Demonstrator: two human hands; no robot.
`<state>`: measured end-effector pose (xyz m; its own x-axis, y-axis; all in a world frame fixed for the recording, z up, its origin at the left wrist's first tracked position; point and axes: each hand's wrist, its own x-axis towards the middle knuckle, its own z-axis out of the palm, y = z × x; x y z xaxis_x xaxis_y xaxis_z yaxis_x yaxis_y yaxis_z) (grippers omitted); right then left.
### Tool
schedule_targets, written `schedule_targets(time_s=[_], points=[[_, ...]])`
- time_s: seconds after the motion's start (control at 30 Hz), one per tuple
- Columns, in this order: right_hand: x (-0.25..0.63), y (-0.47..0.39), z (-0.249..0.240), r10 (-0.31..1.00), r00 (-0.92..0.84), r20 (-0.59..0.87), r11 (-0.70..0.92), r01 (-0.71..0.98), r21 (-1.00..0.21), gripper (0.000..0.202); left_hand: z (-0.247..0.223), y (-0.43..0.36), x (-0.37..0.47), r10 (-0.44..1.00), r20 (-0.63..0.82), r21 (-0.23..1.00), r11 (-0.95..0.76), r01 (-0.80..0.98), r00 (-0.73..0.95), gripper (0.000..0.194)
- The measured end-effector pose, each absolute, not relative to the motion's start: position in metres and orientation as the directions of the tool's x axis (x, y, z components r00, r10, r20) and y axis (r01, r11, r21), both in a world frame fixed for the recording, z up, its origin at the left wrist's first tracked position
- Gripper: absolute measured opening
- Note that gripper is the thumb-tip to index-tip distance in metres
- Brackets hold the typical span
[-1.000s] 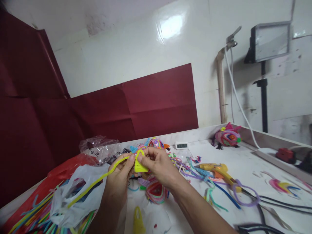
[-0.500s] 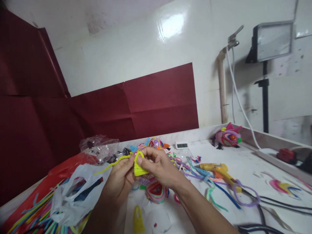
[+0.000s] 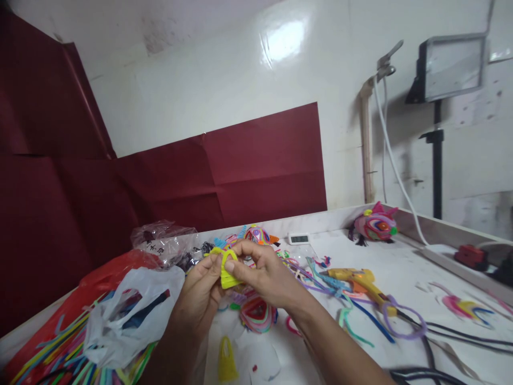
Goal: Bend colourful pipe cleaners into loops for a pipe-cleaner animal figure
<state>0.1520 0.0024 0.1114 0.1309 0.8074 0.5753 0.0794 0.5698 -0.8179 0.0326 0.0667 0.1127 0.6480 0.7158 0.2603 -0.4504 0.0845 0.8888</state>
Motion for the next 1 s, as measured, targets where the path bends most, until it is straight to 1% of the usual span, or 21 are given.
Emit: schedule_targets(time_s=[0.1, 0.17, 0.23, 0.3, 0.4, 0.53, 0.73, 0.8, 0.93, 1.0], points=[[0.152, 0.004, 0.11, 0.808, 0.154, 0.568, 0.559, 0.1, -0.823, 0.021, 0.111, 0.068, 0.033, 0.816, 0.356, 0.895, -0.158, -0.417, 0.455, 0.025], [0.152, 0.005, 0.109, 0.8, 0.164, 0.577, 0.561, 0.133, -0.817, 0.021, 0.111, 0.068, 0.032, 0.836, 0.417, 0.887, -0.289, -0.359, 0.356, 0.023], [0.152, 0.005, 0.109, 0.794, 0.173, 0.583, 0.564, 0.15, -0.812, 0.021, 0.111, 0.067, 0.031, 0.823, 0.471, 0.872, -0.379, -0.31, 0.318, 0.021], [0.153, 0.006, 0.111, 0.794, 0.173, 0.583, 0.565, 0.144, -0.813, 0.021, 0.112, 0.064, 0.03, 0.805, 0.505, 0.859, -0.431, -0.277, 0.312, 0.02], [0.154, 0.006, 0.114, 0.784, 0.172, 0.596, 0.576, 0.157, -0.802, 0.023, 0.112, 0.059, 0.029, 0.794, 0.519, 0.853, -0.455, -0.256, 0.318, 0.02], [0.157, 0.004, 0.116, 0.763, 0.164, 0.625, 0.59, 0.217, -0.777, 0.025, 0.111, 0.056, 0.032, 0.801, 0.503, 0.861, -0.432, -0.269, 0.324, 0.022], [0.159, 0.0, 0.117, 0.732, 0.133, 0.668, 0.588, 0.371, -0.718, 0.026, 0.11, 0.06, 0.034, 0.804, 0.524, 0.847, -0.459, -0.269, 0.279, 0.017], [0.159, 0.0, 0.117, 0.73, 0.125, 0.672, 0.592, 0.376, -0.712, 0.025, 0.11, 0.061, 0.034, 0.8, 0.533, 0.841, -0.467, -0.273, 0.274, 0.015], [0.157, 0.0, 0.117, 0.756, 0.117, 0.644, 0.584, 0.324, -0.744, 0.025, 0.109, 0.06, 0.035, 0.796, 0.539, 0.836, -0.466, -0.288, 0.276, 0.014], [0.156, 0.0, 0.117, 0.758, 0.123, 0.641, 0.576, 0.336, -0.745, 0.025, 0.109, 0.06, 0.035, 0.802, 0.529, 0.841, -0.454, -0.293, 0.277, 0.014]])
